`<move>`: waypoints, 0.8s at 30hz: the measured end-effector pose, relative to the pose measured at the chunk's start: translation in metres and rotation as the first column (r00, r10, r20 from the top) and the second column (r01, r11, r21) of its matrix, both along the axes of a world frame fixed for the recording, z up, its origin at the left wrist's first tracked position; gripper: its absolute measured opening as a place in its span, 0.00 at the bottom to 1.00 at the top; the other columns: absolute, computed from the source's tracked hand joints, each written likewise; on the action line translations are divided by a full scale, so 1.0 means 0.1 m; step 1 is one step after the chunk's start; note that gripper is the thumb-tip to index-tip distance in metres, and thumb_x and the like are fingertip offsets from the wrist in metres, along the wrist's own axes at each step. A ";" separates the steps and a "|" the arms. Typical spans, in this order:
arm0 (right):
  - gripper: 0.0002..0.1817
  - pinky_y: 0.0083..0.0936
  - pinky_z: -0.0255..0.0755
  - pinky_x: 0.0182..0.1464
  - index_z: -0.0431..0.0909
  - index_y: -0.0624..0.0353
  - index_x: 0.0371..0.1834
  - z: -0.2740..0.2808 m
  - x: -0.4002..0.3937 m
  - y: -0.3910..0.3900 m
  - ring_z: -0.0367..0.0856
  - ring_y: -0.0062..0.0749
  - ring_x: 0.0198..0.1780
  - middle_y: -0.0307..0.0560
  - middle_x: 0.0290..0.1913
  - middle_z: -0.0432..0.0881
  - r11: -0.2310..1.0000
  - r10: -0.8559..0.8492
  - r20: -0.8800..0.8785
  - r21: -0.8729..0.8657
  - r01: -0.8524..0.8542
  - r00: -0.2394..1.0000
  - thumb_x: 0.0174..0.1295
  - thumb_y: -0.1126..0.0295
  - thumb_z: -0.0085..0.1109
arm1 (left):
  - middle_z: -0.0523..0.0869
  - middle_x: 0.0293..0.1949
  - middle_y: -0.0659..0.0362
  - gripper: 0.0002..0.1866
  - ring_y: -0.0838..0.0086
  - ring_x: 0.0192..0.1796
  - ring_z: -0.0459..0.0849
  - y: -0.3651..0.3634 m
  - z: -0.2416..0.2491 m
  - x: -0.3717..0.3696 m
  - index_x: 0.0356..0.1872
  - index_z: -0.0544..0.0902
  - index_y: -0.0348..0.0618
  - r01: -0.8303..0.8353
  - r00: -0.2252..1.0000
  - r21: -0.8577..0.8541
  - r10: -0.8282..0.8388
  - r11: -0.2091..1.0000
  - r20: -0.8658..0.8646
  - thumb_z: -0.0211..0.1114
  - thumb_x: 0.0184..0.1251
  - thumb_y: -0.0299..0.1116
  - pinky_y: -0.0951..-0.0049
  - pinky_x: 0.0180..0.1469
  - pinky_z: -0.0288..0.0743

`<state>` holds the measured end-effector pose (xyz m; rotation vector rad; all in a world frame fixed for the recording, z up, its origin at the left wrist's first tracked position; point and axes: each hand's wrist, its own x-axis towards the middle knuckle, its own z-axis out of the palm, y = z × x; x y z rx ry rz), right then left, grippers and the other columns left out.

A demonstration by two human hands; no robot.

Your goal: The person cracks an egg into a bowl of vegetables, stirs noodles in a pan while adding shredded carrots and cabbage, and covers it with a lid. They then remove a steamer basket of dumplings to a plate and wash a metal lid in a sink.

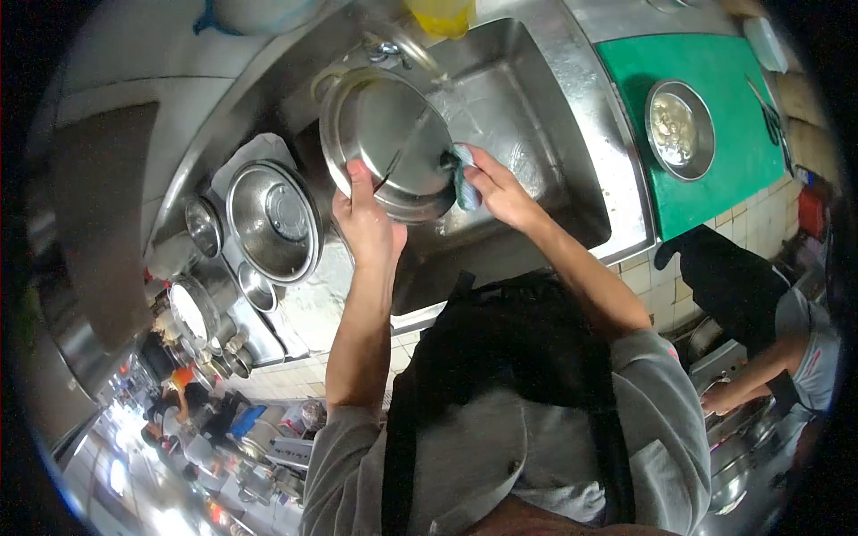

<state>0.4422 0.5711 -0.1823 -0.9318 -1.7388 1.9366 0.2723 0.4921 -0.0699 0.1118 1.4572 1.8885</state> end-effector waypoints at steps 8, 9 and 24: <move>0.23 0.44 0.82 0.53 0.66 0.59 0.67 0.17 0.14 -0.03 0.81 0.33 0.54 0.45 0.56 0.80 0.483 -0.488 -0.206 -0.873 0.066 0.848 0.74 0.62 0.52 | 0.76 0.65 0.54 0.27 0.62 0.66 0.76 -0.05 -0.01 0.24 0.67 0.69 0.40 -0.030 0.978 0.206 -0.014 0.978 0.209 0.60 0.76 0.46 0.53 0.71 0.68; 0.23 0.44 0.82 0.53 0.66 0.59 0.67 0.20 0.09 0.01 0.81 0.33 0.54 0.45 0.56 0.80 0.483 -0.488 -0.205 -0.873 0.067 0.849 0.74 0.62 0.52 | 0.76 0.64 0.54 0.26 0.62 0.66 0.76 -0.07 -0.04 0.32 0.67 0.69 0.41 0.033 0.971 0.209 -0.081 0.977 0.224 0.60 0.77 0.45 0.54 0.71 0.68; 0.27 0.32 0.77 0.57 0.71 0.65 0.65 0.40 0.13 0.87 0.81 0.28 0.54 0.45 0.54 0.82 0.772 -0.377 -0.226 -0.612 0.170 0.898 0.63 0.70 0.66 | 0.78 0.64 0.50 0.27 0.61 0.65 0.78 -0.17 0.00 -0.43 0.67 0.70 0.36 0.287 0.903 0.123 -0.311 0.950 0.295 0.59 0.75 0.42 0.54 0.68 0.72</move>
